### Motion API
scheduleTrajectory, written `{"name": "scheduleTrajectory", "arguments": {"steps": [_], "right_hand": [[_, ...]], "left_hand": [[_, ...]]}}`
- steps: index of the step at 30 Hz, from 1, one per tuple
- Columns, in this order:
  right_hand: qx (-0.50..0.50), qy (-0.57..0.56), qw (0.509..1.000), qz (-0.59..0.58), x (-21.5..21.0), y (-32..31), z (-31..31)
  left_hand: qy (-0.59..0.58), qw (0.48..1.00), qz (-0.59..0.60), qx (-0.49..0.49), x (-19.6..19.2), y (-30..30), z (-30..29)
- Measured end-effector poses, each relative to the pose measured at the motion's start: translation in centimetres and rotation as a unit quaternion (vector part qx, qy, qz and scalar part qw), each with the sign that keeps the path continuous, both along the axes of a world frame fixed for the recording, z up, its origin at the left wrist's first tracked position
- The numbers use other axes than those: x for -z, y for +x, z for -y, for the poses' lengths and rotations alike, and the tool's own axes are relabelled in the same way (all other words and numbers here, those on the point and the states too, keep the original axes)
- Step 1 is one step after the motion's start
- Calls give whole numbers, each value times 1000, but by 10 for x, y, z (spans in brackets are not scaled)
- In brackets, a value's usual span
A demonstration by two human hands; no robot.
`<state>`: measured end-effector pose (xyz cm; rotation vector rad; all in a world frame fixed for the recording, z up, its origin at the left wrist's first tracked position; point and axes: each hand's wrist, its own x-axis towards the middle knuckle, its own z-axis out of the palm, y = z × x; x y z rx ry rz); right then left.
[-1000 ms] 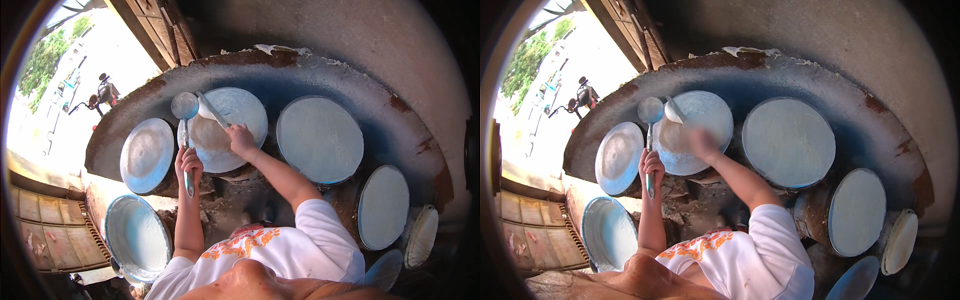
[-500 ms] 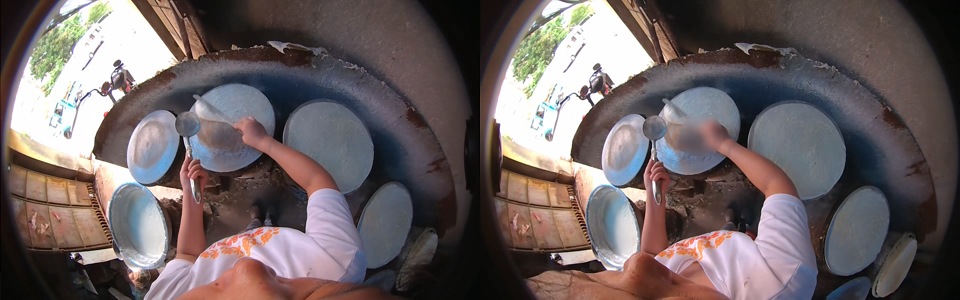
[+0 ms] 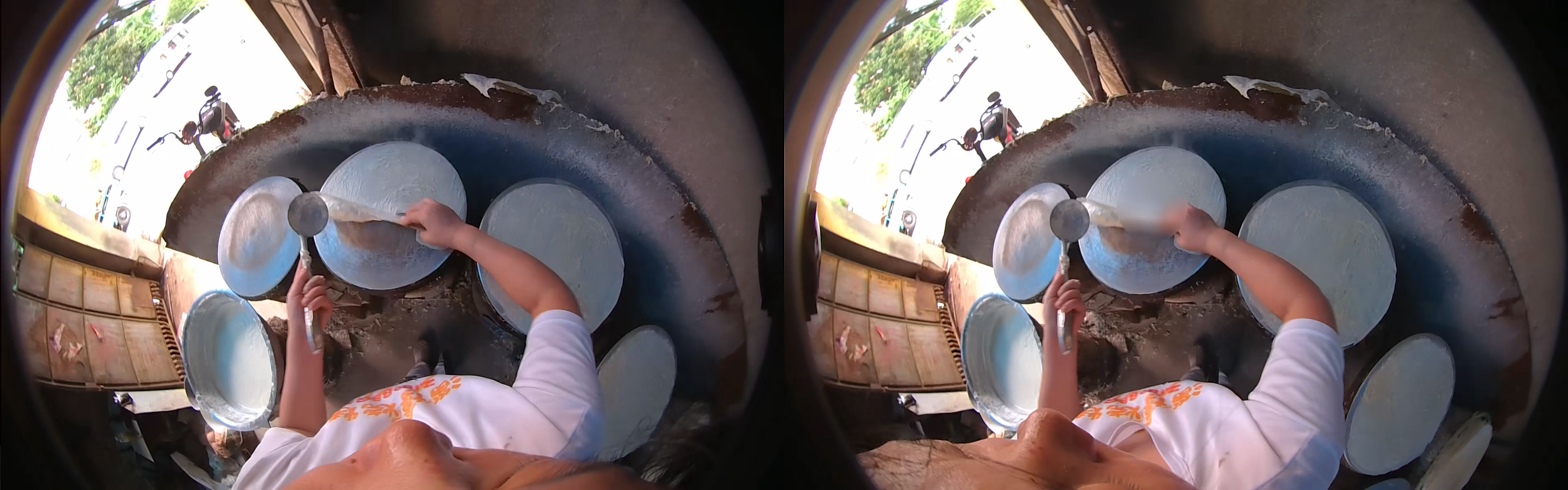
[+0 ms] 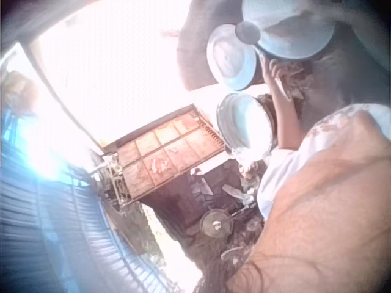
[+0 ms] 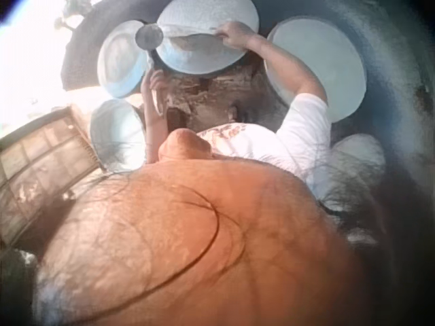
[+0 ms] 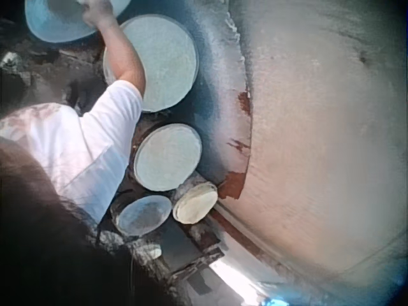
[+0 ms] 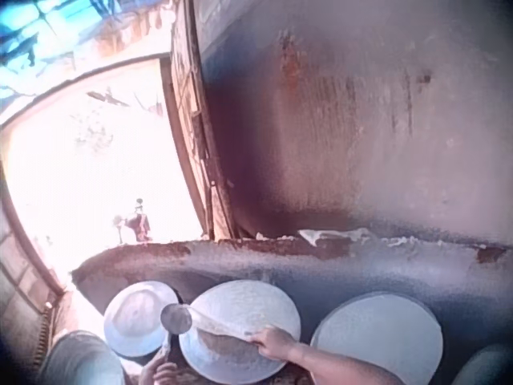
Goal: The person prepares spring roll wrappers by ladling batter onto heated plates, spreading it into thin circles with a tool, and peeling the cooked wrappers off to stack them.
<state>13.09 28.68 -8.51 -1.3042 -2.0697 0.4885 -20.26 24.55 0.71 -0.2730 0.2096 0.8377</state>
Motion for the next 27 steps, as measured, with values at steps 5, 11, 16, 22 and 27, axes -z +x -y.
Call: {"name": "scheduleTrajectory", "arguments": {"steps": [5,11,16,22,27], "right_hand": [[-53,-34,995,-74,-4,53,-11],[-141,-9,988,-67,-14,34,-14],[5,-227,968,-108,-45,79,46],[-66,-108,989,-77,-29,58,72],[122,-19,988,-92,0,42,99]], "left_hand": [[50,998,-18,43,-48,10,-4],[-49,998,-14,48,-23,-41,-4],[-61,991,-69,93,-31,4,1],[81,977,-169,102,-23,-7,30],[88,964,-234,91,-17,5,3]]}}
